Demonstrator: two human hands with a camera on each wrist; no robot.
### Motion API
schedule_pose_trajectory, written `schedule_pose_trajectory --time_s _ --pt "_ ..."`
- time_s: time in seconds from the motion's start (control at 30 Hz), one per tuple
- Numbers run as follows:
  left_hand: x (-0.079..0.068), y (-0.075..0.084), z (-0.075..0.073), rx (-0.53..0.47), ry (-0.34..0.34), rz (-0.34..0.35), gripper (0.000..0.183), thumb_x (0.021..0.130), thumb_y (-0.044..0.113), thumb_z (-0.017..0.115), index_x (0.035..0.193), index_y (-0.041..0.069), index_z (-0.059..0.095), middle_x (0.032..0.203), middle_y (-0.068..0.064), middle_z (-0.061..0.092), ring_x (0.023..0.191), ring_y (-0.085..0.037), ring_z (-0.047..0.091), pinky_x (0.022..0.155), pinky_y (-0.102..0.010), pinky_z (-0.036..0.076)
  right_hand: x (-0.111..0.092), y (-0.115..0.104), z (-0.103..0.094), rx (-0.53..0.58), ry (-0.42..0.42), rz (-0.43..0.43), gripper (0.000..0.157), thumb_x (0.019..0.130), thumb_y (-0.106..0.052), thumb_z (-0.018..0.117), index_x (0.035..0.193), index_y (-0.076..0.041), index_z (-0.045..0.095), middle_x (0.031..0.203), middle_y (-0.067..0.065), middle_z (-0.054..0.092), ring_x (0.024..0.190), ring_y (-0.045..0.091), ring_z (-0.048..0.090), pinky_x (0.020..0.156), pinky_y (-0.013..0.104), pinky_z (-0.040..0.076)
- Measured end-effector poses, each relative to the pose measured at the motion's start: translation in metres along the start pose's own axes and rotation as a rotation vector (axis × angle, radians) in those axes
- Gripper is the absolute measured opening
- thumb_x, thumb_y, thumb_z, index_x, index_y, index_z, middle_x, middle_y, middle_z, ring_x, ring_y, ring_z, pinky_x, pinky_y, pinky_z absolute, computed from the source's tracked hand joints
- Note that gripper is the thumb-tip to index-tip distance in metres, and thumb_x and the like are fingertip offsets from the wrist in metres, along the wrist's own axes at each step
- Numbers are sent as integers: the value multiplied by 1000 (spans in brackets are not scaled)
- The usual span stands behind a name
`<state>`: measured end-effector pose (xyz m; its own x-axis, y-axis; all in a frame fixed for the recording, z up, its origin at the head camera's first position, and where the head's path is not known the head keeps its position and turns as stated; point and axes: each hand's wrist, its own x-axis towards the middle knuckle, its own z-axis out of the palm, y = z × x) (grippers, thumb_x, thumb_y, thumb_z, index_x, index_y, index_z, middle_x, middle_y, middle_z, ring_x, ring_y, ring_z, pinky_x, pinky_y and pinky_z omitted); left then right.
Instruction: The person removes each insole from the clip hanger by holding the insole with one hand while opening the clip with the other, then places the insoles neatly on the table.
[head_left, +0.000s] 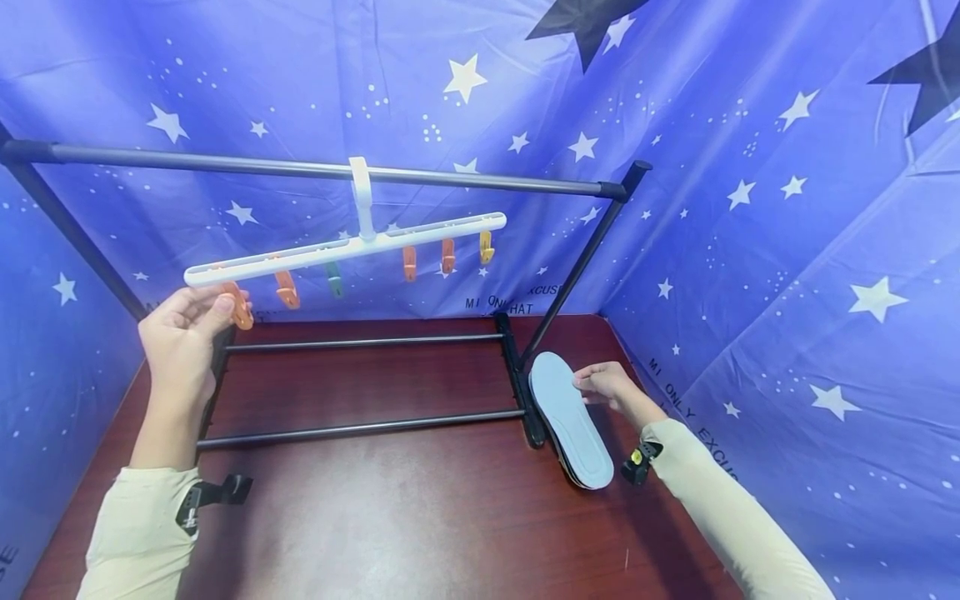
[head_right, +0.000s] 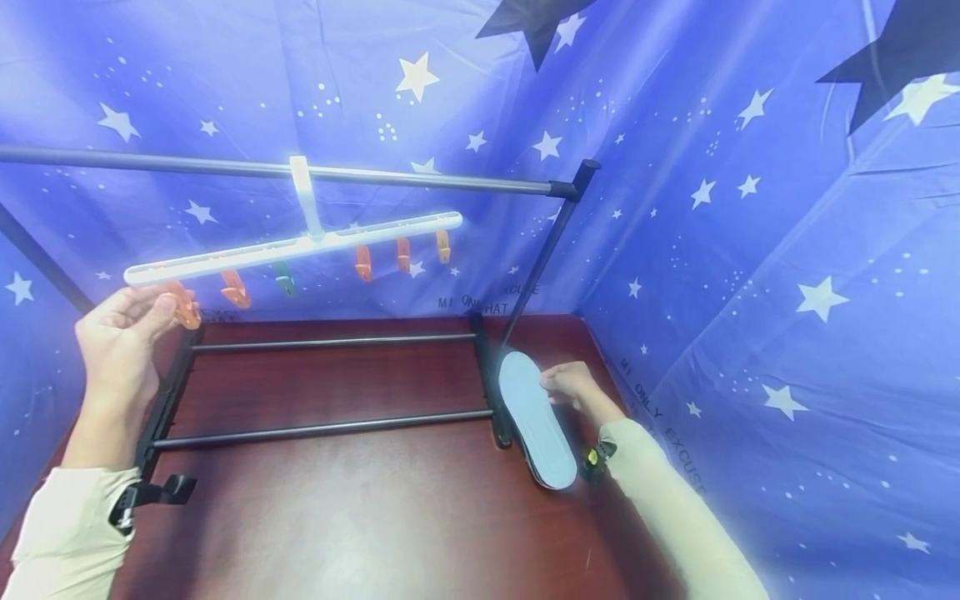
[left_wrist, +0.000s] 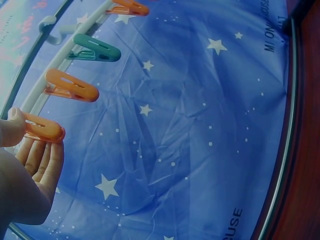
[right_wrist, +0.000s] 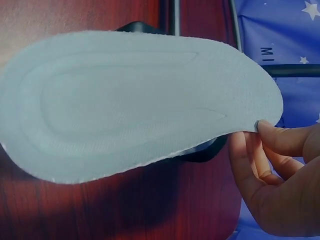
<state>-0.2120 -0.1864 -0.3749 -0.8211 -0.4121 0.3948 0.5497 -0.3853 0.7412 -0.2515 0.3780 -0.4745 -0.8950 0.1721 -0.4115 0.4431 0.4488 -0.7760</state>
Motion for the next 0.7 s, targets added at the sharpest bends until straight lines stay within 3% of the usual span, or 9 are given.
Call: schedule_pose_trajectory --time_s 0.7 --pt "2 -5 0 -19 7 -6 6 90 -14 66 91 -15 71 75 -13 76 62 -17 73 63 -22 62 10 9 4 -89 3 -10 16 92 5 66 103 15 66 76 4 65 66 13 64 65 31 63"
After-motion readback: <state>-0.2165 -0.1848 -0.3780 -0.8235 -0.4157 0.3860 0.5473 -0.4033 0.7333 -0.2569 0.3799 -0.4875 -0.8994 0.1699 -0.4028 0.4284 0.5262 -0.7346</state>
